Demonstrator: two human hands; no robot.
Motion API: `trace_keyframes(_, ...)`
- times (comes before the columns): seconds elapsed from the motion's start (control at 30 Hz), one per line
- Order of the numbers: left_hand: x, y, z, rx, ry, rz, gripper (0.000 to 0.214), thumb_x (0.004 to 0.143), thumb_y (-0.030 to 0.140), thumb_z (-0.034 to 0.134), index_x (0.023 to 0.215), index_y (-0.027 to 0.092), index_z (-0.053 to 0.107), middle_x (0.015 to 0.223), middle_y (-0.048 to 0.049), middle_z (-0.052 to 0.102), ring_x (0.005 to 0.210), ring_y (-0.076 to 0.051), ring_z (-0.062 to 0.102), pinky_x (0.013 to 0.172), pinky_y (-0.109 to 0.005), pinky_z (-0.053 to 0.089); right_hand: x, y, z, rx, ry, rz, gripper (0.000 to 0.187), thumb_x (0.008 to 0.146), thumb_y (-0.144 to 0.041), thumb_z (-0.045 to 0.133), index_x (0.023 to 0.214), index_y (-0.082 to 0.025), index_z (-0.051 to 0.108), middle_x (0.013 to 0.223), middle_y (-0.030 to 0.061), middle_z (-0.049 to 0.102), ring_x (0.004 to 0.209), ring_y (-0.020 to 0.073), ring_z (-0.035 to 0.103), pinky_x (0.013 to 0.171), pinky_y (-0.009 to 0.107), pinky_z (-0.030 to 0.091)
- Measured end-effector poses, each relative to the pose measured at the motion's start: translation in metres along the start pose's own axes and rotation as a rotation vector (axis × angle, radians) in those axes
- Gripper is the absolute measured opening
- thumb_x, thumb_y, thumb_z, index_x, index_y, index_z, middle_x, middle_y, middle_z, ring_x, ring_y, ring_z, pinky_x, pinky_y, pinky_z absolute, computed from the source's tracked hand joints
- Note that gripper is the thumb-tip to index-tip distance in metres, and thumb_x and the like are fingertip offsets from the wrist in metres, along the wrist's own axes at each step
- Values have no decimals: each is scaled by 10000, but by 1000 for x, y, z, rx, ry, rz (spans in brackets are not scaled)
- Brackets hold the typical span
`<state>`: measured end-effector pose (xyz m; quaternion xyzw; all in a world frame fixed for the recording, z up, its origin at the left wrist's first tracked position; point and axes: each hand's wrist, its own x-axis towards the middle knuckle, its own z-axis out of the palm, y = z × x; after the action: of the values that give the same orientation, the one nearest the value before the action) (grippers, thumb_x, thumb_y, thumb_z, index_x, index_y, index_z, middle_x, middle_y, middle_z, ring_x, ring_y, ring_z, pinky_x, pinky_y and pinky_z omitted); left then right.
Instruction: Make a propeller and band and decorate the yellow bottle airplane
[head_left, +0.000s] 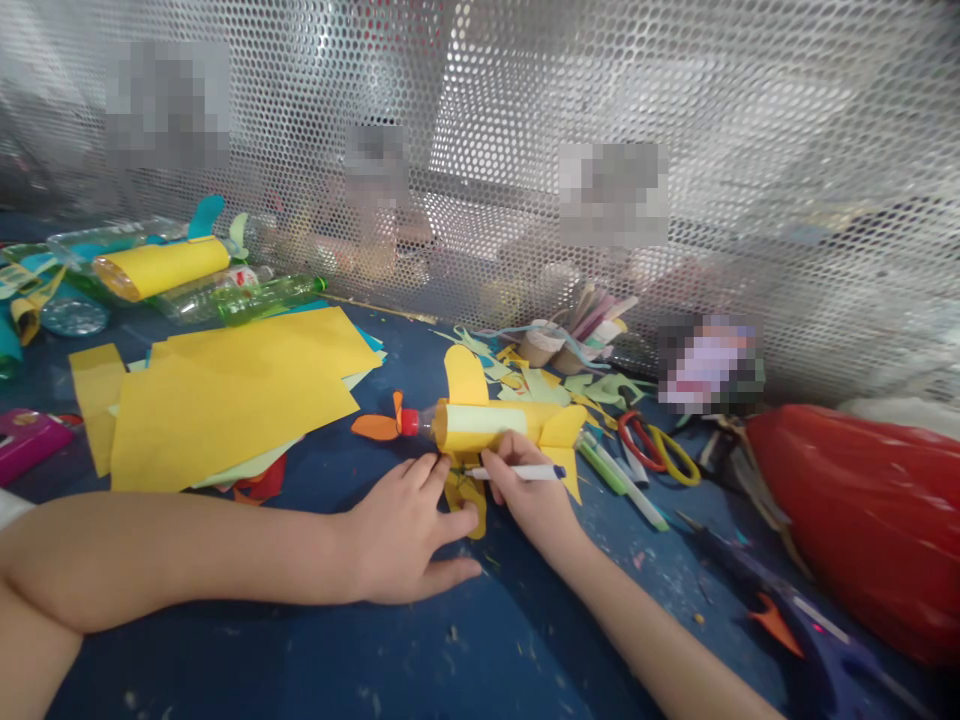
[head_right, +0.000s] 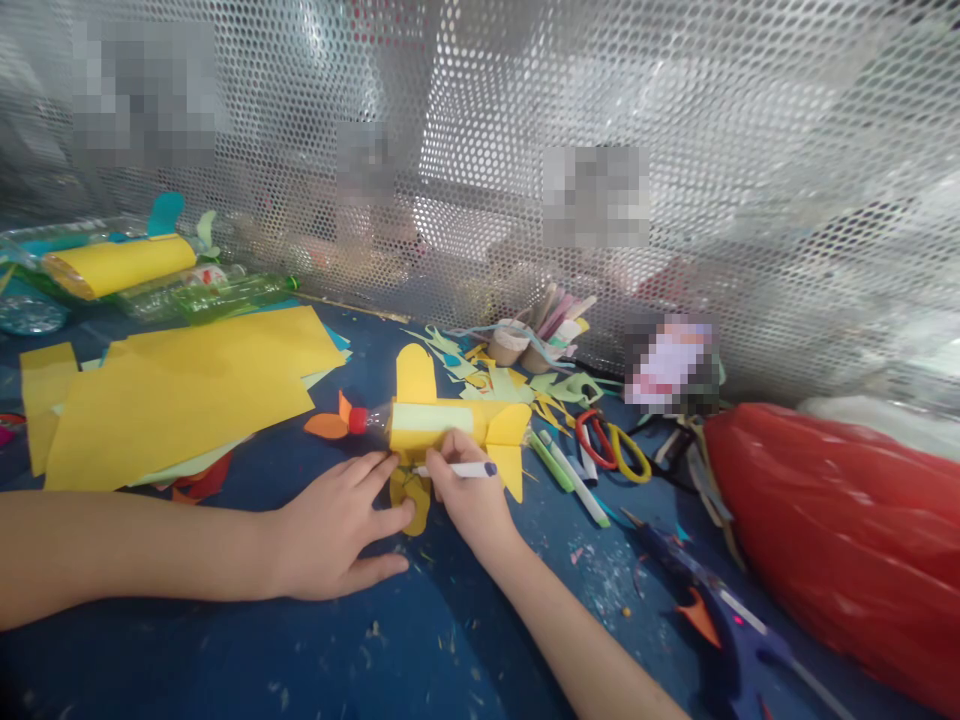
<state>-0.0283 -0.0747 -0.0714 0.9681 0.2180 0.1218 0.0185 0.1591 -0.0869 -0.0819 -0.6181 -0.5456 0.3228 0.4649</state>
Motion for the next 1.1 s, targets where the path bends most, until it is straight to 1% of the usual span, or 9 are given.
trace_keyframes(0.17, 0, 0, 0, -3, 4, 0, 485, 884, 556, 379, 1160, 210, 576, 1287, -198, 491, 1183, -375, 443, 925, -516, 393, 0, 2, 0, -2, -20, -11, 271, 795, -304, 541, 613, -241, 351, 396, -94, 426, 375, 93, 362, 416, 223, 291)
trace_keyframes(0.33, 1, 0, 0, 9, -18, -2, 494, 881, 567, 378, 1167, 214, 573, 1284, -192, 495, 1181, -375, 442, 921, -519, 393, 1, 3, 0, 14, -41, -28, 279, 798, -308, 540, 609, -243, 345, 391, -94, 425, 368, 89, 353, 415, 222, 289)
trace_keyframes(0.53, 0, 0, 2, 4, 6, 4, 489, 887, 562, 369, 1160, 213, 575, 1295, -194, 487, 1184, -376, 439, 921, -513, 389, 1, 2, -1, 9, -5, -18, 279, 781, -283, 541, 595, -244, 336, 383, -97, 407, 361, 86, 337, 399, 220, 270)
trace_keyframes(0.67, -1, 0, 2, 9, -2, 3, 494, 887, 566, 363, 1166, 217, 573, 1293, -183, 490, 1182, -370, 443, 922, -512, 390, 0, 2, -1, 5, -22, -28, 275, 784, -295, 541, 600, -244, 343, 390, -92, 425, 368, 89, 354, 411, 221, 290)
trace_keyframes(0.77, 0, 0, 1, 14, -7, 2, 497, 889, 564, 358, 1168, 214, 574, 1288, -187, 494, 1180, -370, 446, 920, -509, 393, 0, 2, -1, -3, -12, -21, 275, 777, -286, 536, 594, -245, 335, 386, -95, 412, 364, 87, 343, 401, 220, 274)
trace_keyframes(1.1, 0, 1, 0, 15, 0, 8, 488, 887, 559, 366, 1161, 215, 579, 1278, -187, 505, 1171, -366, 452, 915, -510, 396, 1, 0, -1, -24, -20, -17, 265, 765, -279, 526, 583, -243, 336, 385, -96, 407, 366, 86, 346, 404, 218, 279)
